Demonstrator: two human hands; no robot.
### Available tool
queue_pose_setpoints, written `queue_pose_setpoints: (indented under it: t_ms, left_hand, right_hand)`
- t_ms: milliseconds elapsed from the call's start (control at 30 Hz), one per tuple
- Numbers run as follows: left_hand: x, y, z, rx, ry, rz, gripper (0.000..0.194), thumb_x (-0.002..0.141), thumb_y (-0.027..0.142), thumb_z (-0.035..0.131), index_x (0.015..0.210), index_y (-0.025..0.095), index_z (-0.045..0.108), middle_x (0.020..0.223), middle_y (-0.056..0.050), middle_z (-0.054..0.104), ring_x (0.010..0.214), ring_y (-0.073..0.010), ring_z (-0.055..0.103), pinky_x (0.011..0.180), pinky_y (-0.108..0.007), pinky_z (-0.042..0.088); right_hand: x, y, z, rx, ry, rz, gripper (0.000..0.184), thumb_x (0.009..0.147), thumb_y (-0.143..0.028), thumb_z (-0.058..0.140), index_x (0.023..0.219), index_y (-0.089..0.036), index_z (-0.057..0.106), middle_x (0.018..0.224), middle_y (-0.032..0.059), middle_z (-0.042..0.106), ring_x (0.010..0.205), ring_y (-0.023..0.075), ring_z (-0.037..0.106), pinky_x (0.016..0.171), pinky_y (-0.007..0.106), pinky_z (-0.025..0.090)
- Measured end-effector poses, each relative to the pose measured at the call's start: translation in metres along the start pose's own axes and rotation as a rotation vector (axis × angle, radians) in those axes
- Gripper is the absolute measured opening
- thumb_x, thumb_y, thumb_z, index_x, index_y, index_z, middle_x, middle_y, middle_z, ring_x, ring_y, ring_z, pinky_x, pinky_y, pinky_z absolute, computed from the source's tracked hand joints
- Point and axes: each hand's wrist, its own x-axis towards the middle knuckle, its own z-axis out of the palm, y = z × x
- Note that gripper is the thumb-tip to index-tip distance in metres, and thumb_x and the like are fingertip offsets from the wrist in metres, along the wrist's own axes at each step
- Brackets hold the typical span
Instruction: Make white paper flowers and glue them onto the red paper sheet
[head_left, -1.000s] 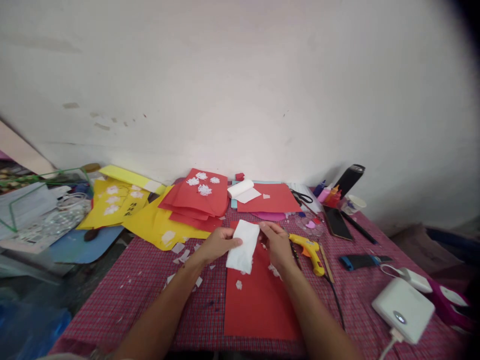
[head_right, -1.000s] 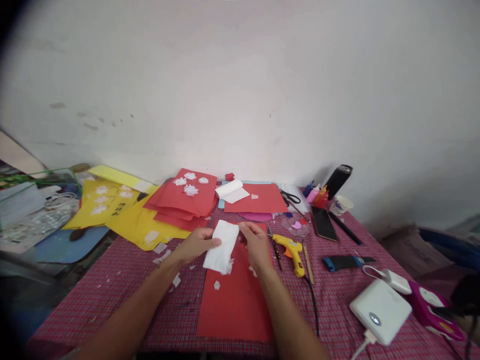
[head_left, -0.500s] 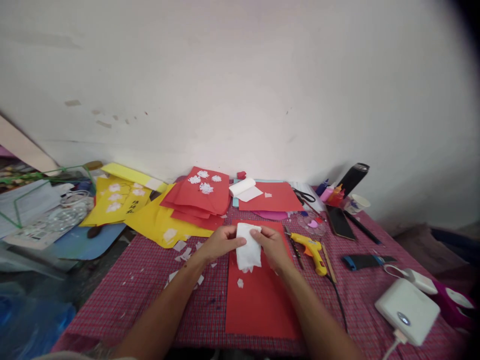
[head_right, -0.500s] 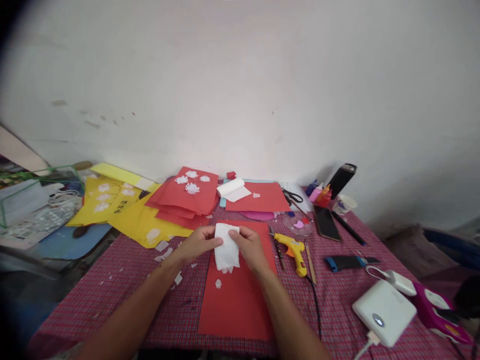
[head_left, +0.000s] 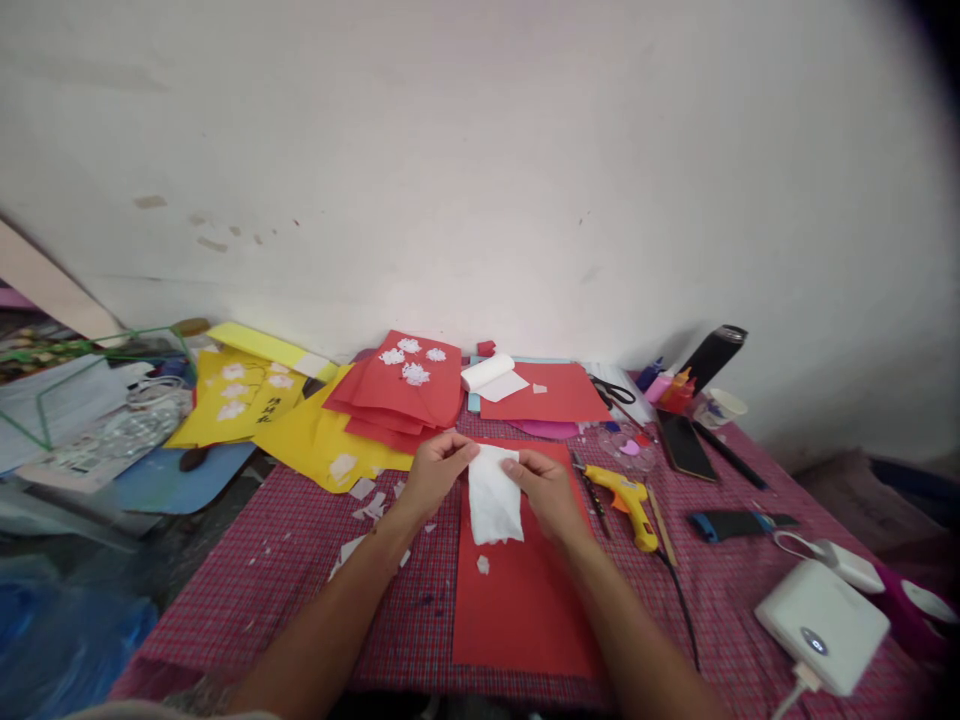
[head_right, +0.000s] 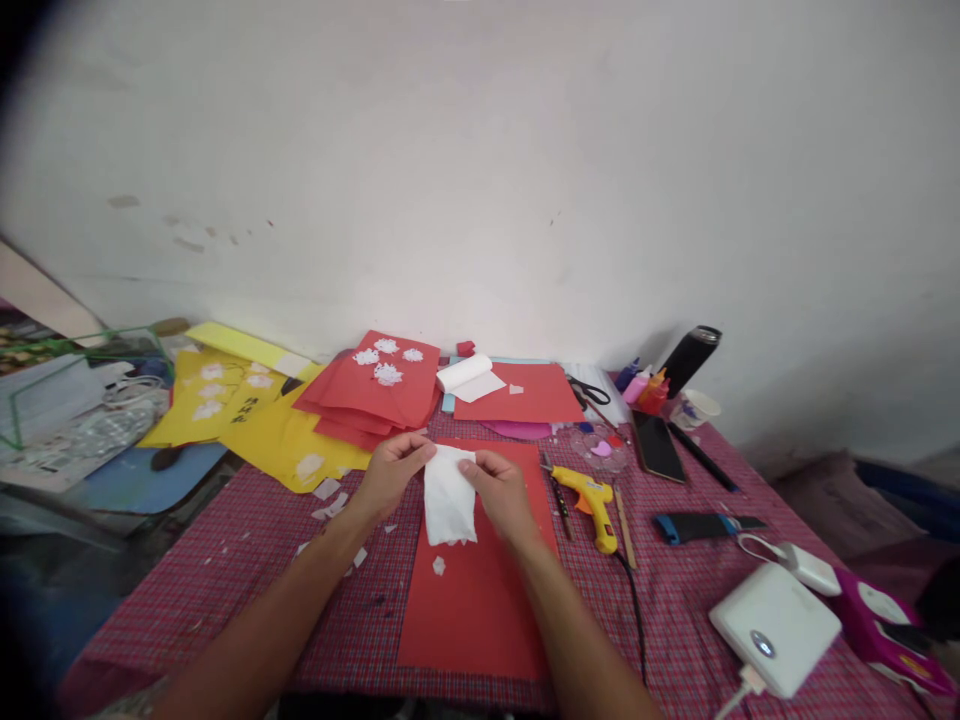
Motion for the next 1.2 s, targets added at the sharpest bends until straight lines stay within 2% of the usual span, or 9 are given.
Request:
queue_pose_setpoints:
  t_ms: [133,200,267,467,567,667,800,1000,1200]
  left_hand:
    - [-0.002,0.001,0.001,-0.144,-0.212,-0.140,0.043,0.078,0.042,0.075,0.110,0.014,0.068,0.091,-0.007,0.072,0.075,-0.0169,0.065,0.070,-0.027,0.050]
    - [-0.004,-0.001,0.003,-0.108,-0.323,-0.185,0.045,0.077,0.043,0.076,0.109,0.012,0.071,0.093,-0.010,0.074,0.079,-0.0198,0.067,0.074,-0.030,0.051]
    - [-0.005,-0.005,0.004,-0.039,-0.353,-0.208,0.042,0.077,0.045,0.076,0.102,0.010,0.074,0.089,-0.010,0.075,0.077,-0.0207,0.067,0.073,-0.030,0.051]
    - [-0.006,-0.012,0.002,0.012,-0.375,-0.267,0.040,0.078,0.046,0.074,0.098,0.011,0.076,0.088,-0.009,0.076,0.072,-0.0203,0.067,0.068,-0.029,0.050]
    - [-0.005,-0.011,0.001,0.011,-0.350,-0.249,0.044,0.077,0.047,0.075,0.101,0.011,0.076,0.086,-0.009,0.076,0.072,-0.0205,0.067,0.067,-0.030,0.050]
    - [-0.003,-0.009,0.002,-0.013,-0.328,-0.220,0.046,0.075,0.046,0.076,0.104,0.011,0.075,0.087,-0.009,0.075,0.072,-0.0201,0.066,0.069,-0.030,0.051]
    - [-0.001,-0.007,0.001,0.020,-0.298,-0.190,0.045,0.077,0.045,0.075,0.104,0.010,0.074,0.086,-0.009,0.074,0.069,-0.0183,0.064,0.065,-0.028,0.049]
    - [0.001,-0.009,-0.001,0.128,-0.196,-0.076,0.040,0.083,0.046,0.068,0.099,0.009,0.075,0.082,-0.007,0.073,0.066,-0.0155,0.059,0.059,-0.024,0.044]
    - [0.002,-0.014,-0.002,0.102,-0.188,-0.062,0.041,0.084,0.046,0.066,0.103,0.011,0.075,0.085,-0.007,0.074,0.072,-0.0182,0.062,0.065,-0.027,0.048]
  right_hand:
    - [-0.001,-0.003,0.000,0.015,0.011,0.000,0.023,0.077,-0.040,0.077,0.077,-0.018,0.073,0.068,-0.0010,0.066,0.058,0.0129,0.052,0.057,0.025,0.039]
    - [-0.002,-0.005,0.000,0.031,0.012,0.010,0.024,0.077,-0.041,0.077,0.079,-0.018,0.073,0.068,-0.0008,0.066,0.058,0.0133,0.053,0.058,0.026,0.040]
    - [-0.002,-0.005,0.000,0.047,0.026,0.021,0.025,0.077,-0.043,0.076,0.080,-0.018,0.073,0.069,-0.0003,0.066,0.059,0.0145,0.054,0.059,0.027,0.041]
    - [-0.001,-0.003,-0.002,0.037,0.162,-0.030,0.022,0.081,-0.043,0.070,0.076,-0.021,0.070,0.067,0.0006,0.063,0.058,0.0169,0.052,0.055,0.028,0.041]
    - [0.000,-0.006,-0.004,0.078,0.188,-0.057,0.021,0.083,-0.044,0.068,0.087,-0.023,0.070,0.066,-0.0003,0.061,0.055,0.0162,0.050,0.053,0.027,0.041]
    - [-0.001,-0.008,-0.004,0.094,0.065,0.010,0.032,0.085,-0.050,0.066,0.099,-0.021,0.070,0.072,0.0015,0.065,0.057,0.0158,0.054,0.054,0.026,0.043]
    - [0.000,-0.003,-0.003,0.004,-0.152,0.098,0.040,0.076,-0.051,0.076,0.094,-0.016,0.073,0.078,0.0044,0.070,0.064,0.0177,0.060,0.059,0.028,0.046]
    - [0.004,0.005,-0.004,-0.052,-0.016,0.079,0.033,0.070,-0.046,0.081,0.069,-0.016,0.066,0.057,-0.0025,0.061,0.049,0.0109,0.047,0.048,0.023,0.033]
    - [0.003,-0.002,-0.006,-0.018,0.070,0.033,0.031,0.076,-0.045,0.076,0.068,-0.019,0.063,0.055,-0.0044,0.055,0.048,0.0108,0.044,0.049,0.024,0.034]
